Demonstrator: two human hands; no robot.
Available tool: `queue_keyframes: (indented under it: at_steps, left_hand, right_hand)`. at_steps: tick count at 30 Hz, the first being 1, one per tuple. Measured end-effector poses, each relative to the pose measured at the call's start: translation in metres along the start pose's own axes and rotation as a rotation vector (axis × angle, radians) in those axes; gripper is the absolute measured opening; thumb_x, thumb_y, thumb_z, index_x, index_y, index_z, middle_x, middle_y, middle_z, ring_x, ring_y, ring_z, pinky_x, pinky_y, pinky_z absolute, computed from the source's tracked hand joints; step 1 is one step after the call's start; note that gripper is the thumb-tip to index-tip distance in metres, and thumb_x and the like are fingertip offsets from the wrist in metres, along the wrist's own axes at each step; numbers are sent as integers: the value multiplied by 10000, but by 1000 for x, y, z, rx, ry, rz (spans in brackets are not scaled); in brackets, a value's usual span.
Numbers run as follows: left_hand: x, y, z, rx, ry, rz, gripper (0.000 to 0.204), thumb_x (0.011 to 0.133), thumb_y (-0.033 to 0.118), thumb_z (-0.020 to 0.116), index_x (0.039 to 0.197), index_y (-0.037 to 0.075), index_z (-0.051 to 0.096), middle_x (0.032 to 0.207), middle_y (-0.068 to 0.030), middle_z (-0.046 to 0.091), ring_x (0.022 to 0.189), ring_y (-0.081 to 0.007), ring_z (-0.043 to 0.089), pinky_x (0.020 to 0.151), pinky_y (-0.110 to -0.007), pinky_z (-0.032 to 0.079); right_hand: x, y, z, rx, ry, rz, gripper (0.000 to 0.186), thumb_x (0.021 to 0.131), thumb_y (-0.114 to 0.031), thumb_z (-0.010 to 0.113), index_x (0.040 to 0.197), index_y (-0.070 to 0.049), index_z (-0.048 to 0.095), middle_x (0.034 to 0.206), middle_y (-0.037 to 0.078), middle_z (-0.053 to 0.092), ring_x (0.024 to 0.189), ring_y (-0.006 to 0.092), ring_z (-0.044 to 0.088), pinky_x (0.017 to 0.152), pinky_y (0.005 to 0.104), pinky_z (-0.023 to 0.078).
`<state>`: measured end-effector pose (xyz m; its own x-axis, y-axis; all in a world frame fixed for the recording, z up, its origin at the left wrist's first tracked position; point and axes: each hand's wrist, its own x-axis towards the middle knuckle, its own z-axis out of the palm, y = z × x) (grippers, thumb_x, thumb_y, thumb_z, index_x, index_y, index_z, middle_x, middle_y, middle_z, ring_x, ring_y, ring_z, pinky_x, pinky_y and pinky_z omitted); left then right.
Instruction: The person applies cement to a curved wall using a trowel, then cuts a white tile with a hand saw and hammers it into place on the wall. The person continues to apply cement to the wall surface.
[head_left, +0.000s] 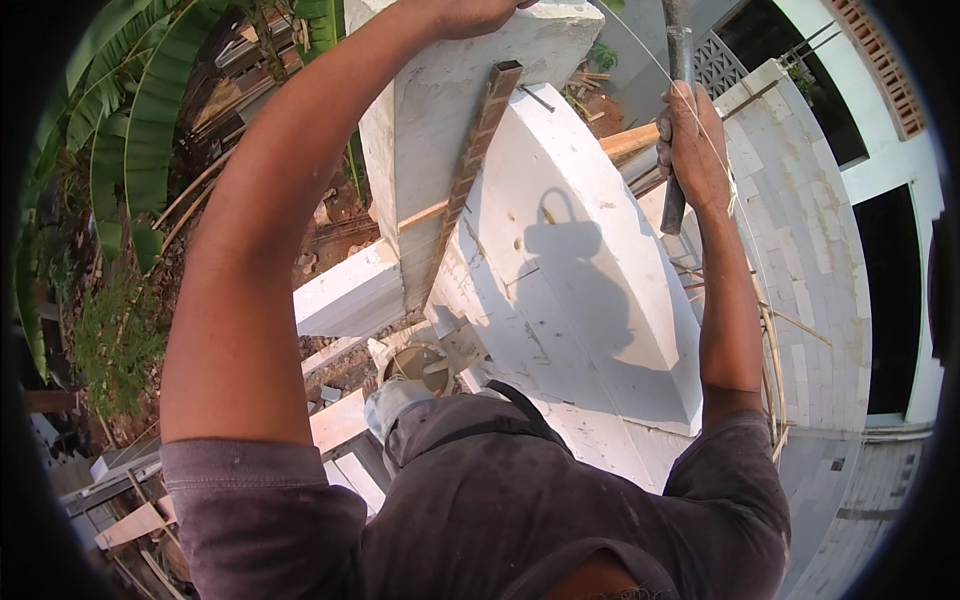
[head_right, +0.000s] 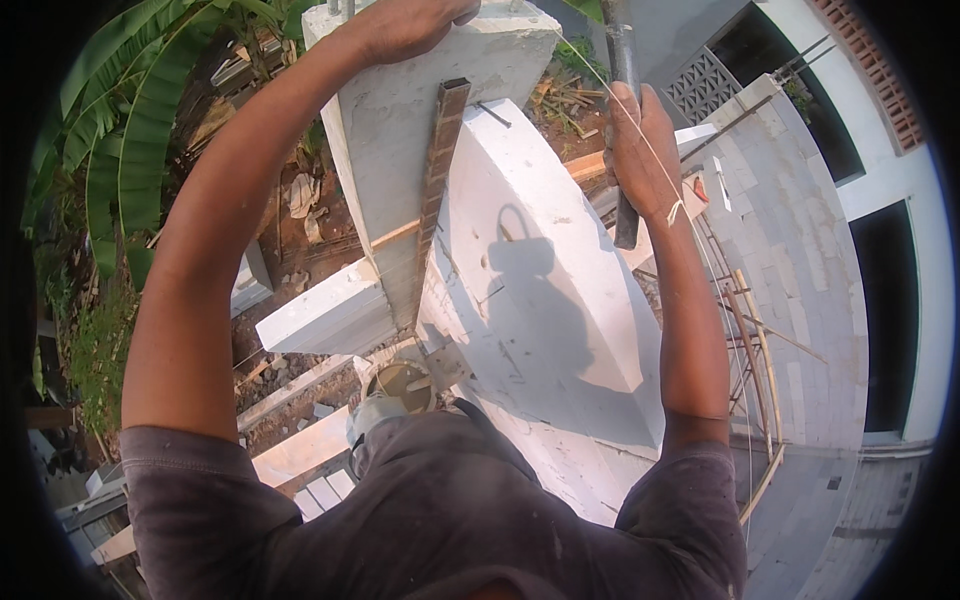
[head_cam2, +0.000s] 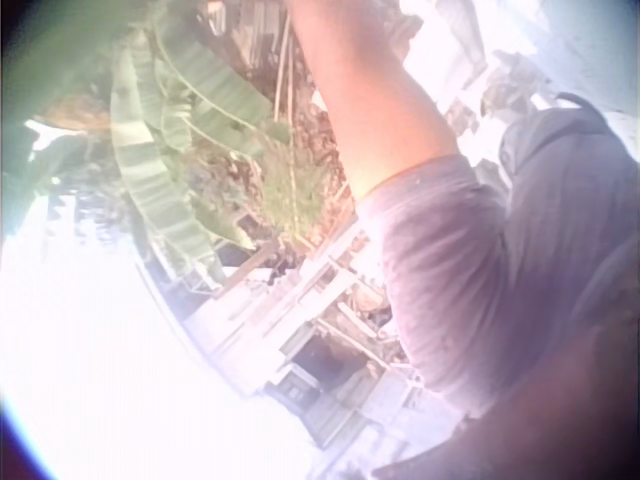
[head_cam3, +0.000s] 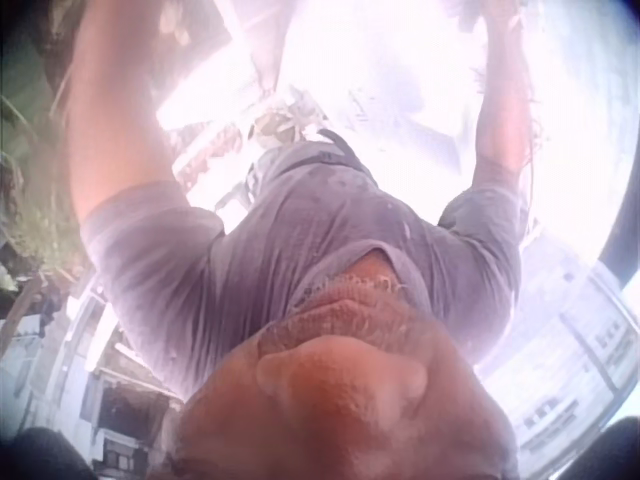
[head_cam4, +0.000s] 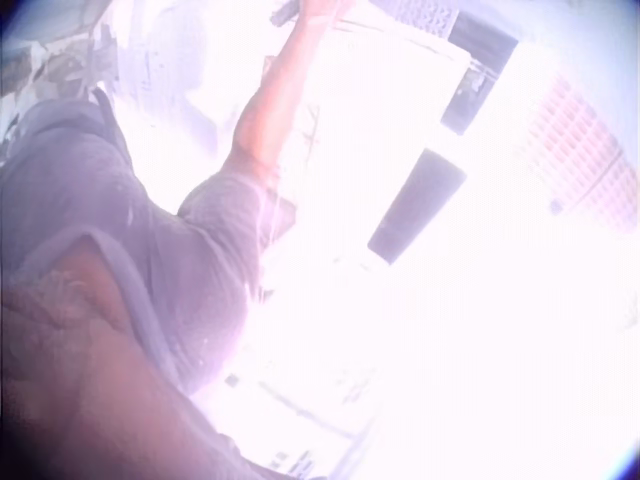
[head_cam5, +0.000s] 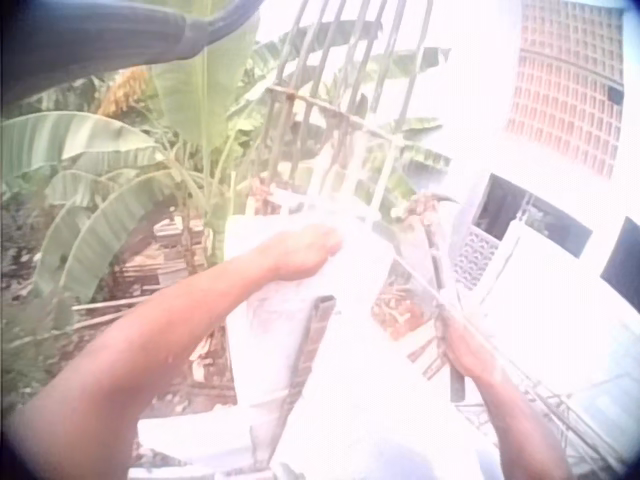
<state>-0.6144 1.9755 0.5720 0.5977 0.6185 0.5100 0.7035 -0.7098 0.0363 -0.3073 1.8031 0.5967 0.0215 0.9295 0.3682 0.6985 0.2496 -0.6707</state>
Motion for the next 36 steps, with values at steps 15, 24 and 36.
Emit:
queue_keyframes:
  at_steps: [15, 24, 36]
  left_hand:
    - [8, 35, -21, -240, 32, -84, 359, 998, 216, 392, 1172, 3, 623, 1247, -273, 603, 1194, -426, 548, 1034, -495, 421]
    - [4, 9, 9, -194, 229, 4, 417, 1006, 252, 404, 1281, 3, 595, 1347, -232, 585, 1285, -396, 520, 1115, -461, 390]
    - [10, 19, 5, -250, 267, 41, 373, 1005, 252, 395, 1161, 10, 633, 1226, -240, 632, 1190, -412, 564, 1037, -488, 436]
  right_hand:
    - [1, 74, 30, -488, -299, -87, 576, 1042, -524, 424, 1044, 35, 561, 894, 272, 638, 882, 395, 631, 847, 486, 489]
    - [-3, 64, 41, -412, -162, -371, 593, 1043, -559, 416, 983, 18, 542, 694, 117, 539, 460, 224, 499, 429, 348, 437]
    - [-15, 89, 2, -463, -296, -71, 643, 1021, -632, 402, 1013, -5, 545, 732, 130, 582, 635, 211, 580, 605, 385, 486]
